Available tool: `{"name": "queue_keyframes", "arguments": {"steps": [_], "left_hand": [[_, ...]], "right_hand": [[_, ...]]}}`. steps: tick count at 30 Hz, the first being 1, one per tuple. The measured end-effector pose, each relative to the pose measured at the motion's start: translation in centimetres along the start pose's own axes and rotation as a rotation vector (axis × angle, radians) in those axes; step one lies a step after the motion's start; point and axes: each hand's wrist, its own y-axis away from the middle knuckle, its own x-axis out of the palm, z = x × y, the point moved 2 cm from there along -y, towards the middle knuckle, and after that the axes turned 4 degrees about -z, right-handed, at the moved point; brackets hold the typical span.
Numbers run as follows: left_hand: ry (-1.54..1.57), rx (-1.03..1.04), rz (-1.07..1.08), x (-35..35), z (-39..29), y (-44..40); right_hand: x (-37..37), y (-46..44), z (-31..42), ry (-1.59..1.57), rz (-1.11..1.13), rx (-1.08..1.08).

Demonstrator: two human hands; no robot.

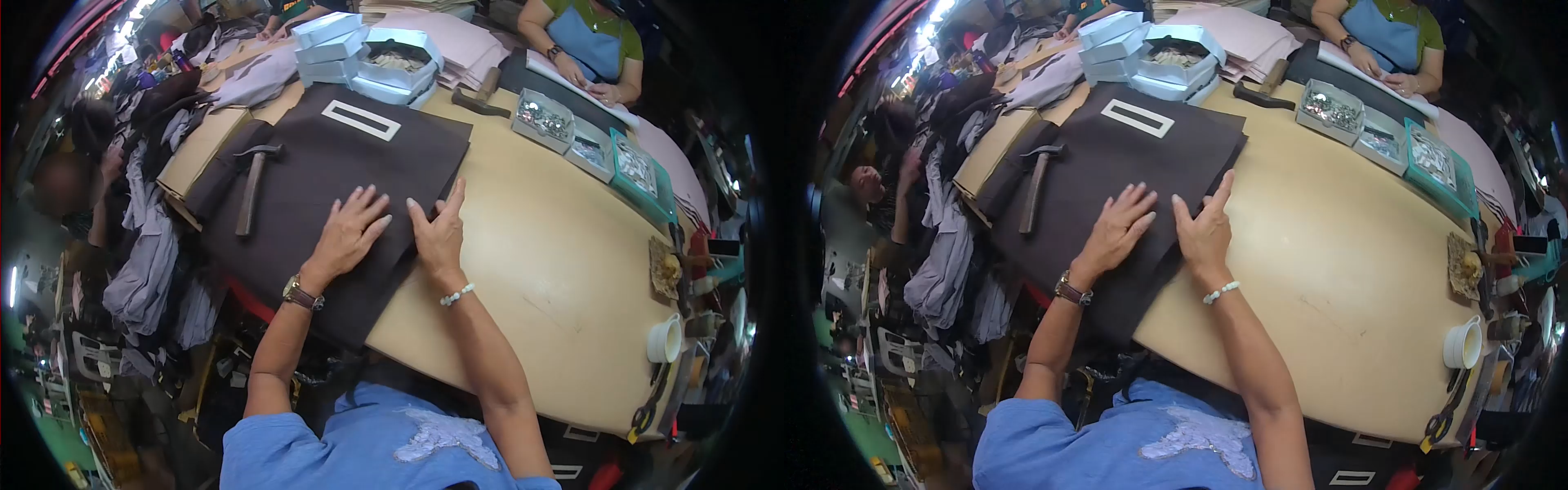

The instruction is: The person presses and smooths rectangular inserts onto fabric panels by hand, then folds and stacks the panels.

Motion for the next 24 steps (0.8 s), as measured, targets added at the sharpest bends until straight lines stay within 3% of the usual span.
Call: {"name": "queue_keyframes", "arguments": {"steps": [2, 3, 6, 9, 14, 17, 22, 24], "left_hand": [[-0.168, 0.01, -0.084, -0.5, 3.3, -1.0], [-0.132, -0.158, -0.197, -2.6, 3.6, -1.7], [-0.611, -0.228, -0.438, -5.6, 10.8, -1.9], [-0.502, -0.507, -0.268, -7.0, 15.5, -0.9], [-0.548, -0.478, -0.331, -7.2, 16.1, -0.5], [-0.567, -0.418, -0.379, -8.0, 15.9, -0.5], [-0.569, -0.52, -0.223, -8.9, 15.5, -1.1], [-0.739, -0.394, -0.319, -8.8, 14.7, -1.8]], "right_hand": [[1.0, -1.2, -1.1, 0.138, -0.041, -0.056], [1.4, -1.8, -1.7, 0.206, -0.064, -0.086], [1.3, -1.8, -1.7, 0.182, -0.034, -0.007], [1.4, -1.5, -2.0, 0.178, -0.088, -0.022], [1.2, -1.9, -1.5, 0.004, -0.12, 0.023], [-0.8, -2.0, -0.2, -0.157, -0.251, -0.204], [-8.0, -0.1, 0.1, -0.27, -0.288, -0.132], [-11.3, 1.4, -1.1, -0.314, -0.281, -0.05]]}}
